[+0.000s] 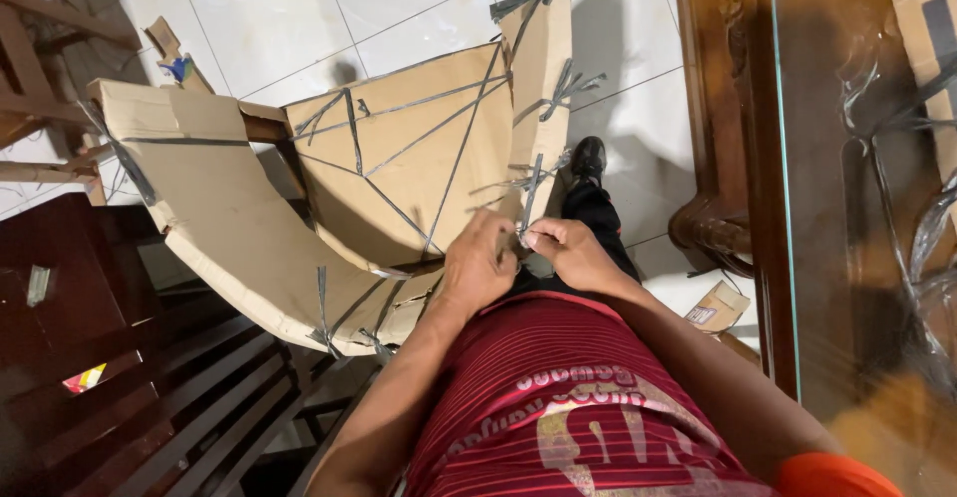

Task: Wrapping a wooden chair with cardboard and securing it with plastic ties

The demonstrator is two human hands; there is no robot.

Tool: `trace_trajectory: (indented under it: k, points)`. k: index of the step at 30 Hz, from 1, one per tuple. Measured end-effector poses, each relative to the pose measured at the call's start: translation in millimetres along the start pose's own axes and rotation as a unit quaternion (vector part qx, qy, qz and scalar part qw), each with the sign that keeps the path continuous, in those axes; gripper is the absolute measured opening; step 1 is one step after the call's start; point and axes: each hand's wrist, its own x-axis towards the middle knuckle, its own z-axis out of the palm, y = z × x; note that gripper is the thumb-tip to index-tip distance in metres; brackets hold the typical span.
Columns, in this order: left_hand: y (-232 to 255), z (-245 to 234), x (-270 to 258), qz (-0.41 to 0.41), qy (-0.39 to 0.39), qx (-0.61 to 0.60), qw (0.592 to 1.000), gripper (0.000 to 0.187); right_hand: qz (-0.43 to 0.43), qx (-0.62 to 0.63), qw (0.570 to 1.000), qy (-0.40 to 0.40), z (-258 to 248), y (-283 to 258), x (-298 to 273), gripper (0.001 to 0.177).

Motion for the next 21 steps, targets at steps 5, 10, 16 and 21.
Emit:
trace_trajectory:
  k: [5, 10, 16, 21]
  points:
    - [2, 2, -6, 0.109, 0.022, 0.143, 0.983, 0.026, -0.005, -0.024, 1.000, 0.002, 1, -5, 3, 0.016]
    - [-11, 11, 1, 0.192, 0.093, 0.193, 0.958, 0.014, -0.008, -0.046, 0.999, 0.010, -2, 0, 5, 0.015]
    - [-30, 16, -7, 0.173, 0.079, 0.092, 0.977, 0.022, -0.066, -0.158, 0.983, 0.070, -7, 17, 9, 0.013]
    - [-16, -6, -4, 0.142, 0.064, 0.098, 0.983, 0.026, -0.059, -0.158, 0.979, 0.114, -9, 60, 25, 0.012]
